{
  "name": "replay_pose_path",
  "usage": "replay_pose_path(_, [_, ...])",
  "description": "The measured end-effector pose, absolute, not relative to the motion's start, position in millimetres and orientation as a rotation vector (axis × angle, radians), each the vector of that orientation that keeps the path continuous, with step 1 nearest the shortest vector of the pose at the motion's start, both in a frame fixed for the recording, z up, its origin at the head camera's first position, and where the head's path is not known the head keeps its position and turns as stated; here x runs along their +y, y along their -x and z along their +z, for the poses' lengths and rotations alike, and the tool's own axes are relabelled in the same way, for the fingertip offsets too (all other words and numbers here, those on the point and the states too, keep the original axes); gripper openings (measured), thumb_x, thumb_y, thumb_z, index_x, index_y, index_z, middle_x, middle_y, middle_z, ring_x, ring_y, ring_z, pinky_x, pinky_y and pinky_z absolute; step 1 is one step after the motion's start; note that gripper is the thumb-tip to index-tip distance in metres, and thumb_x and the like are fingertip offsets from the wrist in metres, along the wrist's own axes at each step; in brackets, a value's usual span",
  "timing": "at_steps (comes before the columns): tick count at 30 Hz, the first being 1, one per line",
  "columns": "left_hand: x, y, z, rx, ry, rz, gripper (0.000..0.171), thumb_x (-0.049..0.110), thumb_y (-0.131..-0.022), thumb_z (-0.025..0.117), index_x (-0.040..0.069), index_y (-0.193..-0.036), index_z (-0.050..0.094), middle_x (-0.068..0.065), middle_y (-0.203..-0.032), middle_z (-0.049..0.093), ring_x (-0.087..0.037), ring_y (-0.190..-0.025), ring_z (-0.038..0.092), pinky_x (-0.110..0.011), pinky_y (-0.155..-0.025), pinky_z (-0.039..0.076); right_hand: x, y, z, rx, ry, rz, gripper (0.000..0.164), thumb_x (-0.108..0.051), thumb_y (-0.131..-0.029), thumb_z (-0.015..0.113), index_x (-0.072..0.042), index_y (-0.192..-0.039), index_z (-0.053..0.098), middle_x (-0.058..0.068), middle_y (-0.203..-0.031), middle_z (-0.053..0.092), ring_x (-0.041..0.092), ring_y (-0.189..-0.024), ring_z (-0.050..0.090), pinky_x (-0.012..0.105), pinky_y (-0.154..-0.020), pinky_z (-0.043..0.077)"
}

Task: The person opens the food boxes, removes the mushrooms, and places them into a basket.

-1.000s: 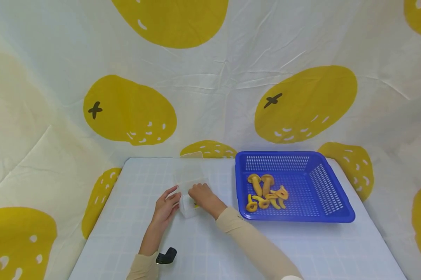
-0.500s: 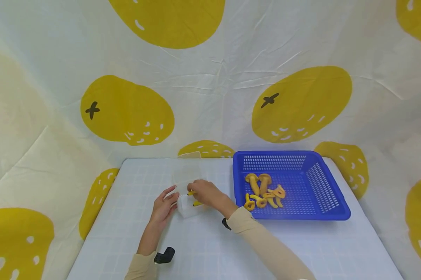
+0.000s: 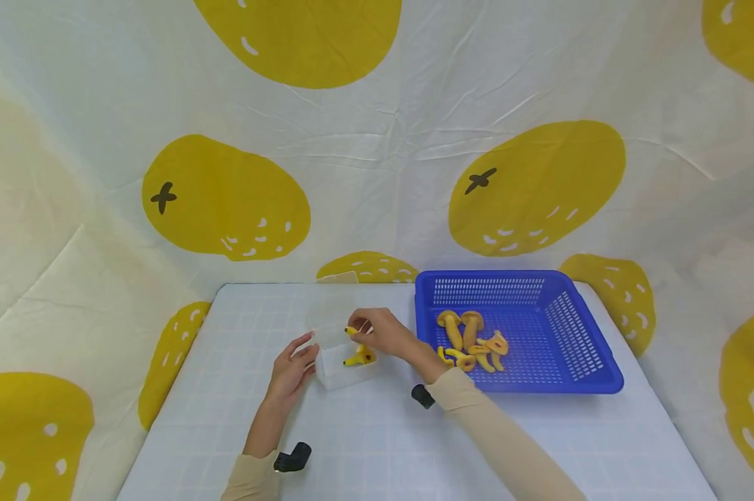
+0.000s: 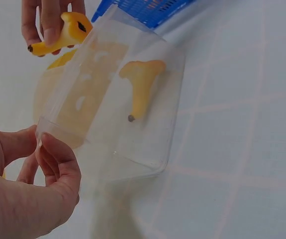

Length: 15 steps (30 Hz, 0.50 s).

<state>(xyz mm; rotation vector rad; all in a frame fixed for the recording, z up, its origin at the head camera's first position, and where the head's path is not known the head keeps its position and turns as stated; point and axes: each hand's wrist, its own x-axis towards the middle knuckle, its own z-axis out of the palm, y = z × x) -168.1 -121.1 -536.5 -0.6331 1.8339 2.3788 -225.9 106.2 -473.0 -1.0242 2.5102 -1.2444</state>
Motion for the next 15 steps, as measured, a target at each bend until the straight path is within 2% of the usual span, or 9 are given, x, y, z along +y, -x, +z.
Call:
replay_pose_path(8, [-121.6,167.2,-536.6,1.804,0.607,2.404,0.049,0.005,-0.099,0.068,0.001,-0.146,0.053,-0.003,-0.100,0.062,-0.017,-0.088,0.062,-0.022,-0.068,0.050,130.9,230.1,-468.8,2.509,0.888,-1.335,0.018,-0.014,-0.097,0.074,-0.007,-0.113,0.070,0.001,-0.103,0.071,0.018,-0.097,0.066,0.036,-0.090,0.056])
replay_pose_path(15, [-121.7,167.9,-536.0,1.818,0.623,2.386,0.047,0.006,-0.100,0.067,0.002,-0.145,0.054,-0.004,-0.102,0.062,-0.022,-0.092,0.061,-0.023,-0.070,0.051,157.2,231.5,-465.2,2.536,0.754,-1.438,0.022,-0.017,-0.096,0.076,-0.006,-0.114,0.070,0.004,-0.102,0.072,0.021,-0.098,0.068,0.041,-0.090,0.056])
